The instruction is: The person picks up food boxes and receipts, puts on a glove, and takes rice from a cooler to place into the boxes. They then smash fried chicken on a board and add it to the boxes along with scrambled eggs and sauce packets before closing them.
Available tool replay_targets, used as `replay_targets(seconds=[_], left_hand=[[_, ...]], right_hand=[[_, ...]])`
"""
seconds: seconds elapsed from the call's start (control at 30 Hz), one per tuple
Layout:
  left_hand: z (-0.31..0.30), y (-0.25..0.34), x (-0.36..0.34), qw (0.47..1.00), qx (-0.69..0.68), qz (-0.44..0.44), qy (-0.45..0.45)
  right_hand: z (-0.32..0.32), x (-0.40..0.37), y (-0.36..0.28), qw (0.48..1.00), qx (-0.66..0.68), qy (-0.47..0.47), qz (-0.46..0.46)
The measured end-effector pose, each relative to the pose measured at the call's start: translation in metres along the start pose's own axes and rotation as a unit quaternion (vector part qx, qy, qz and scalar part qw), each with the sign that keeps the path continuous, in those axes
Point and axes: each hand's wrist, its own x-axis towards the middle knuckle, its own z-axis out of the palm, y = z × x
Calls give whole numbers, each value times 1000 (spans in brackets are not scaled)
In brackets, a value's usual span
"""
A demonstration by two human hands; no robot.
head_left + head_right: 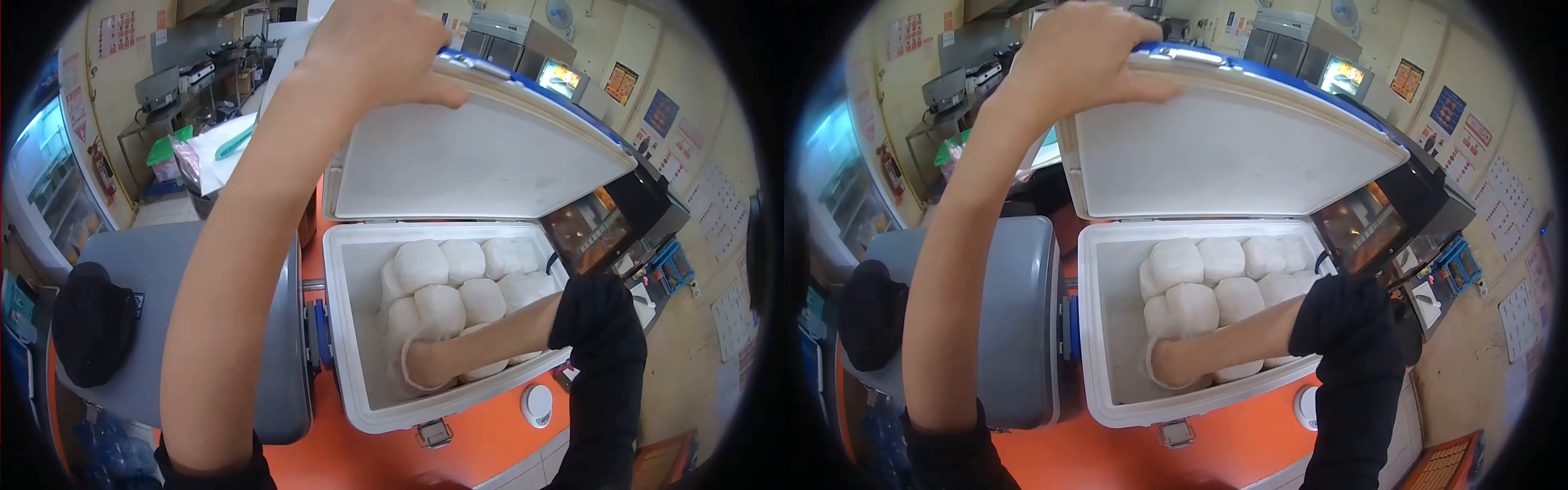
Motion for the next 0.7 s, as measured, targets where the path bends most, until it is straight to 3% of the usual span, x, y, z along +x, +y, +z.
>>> replay_targets(seconds=[0.07, 0.2, 0.27, 0.33, 0.37, 0.47, 0.53, 0.6, 0.7], left_hand=[[19, -5, 0, 992, -28, -2, 121], [3, 13, -9, 993, -33, -24, 114], [-10, 37, -30, 991, -46, -16, 123], [-21, 77, -68, 986, -28, -27, 165], [-29, 104, -93, 991, -33, -42, 122], [-38, 173, -180, 990, 17, -114, -78], [-57, 222, -213, 970, -55, -206, -114], [-77, 258, -252, 973, -28, -226, -22], [-103, 313, -265, 940, 33, -339, 35]], right_hand=[[-8, -8, 4, 1000, -11, 21, 13], [-71, -69, 18, 992, 44, 80, 87], [-92, -152, 8, 930, 227, 278, 79], [-79, -243, -22, 846, 243, 475, 28], [-48, -283, -47, 846, 263, 462, 49], [50, -418, -125, 759, 421, 442, 227], [154, -443, -187, 554, 482, 536, 417], [246, -434, -218, 208, 564, 626, 497], [425, -438, -245, 215, 551, 475, 652]])
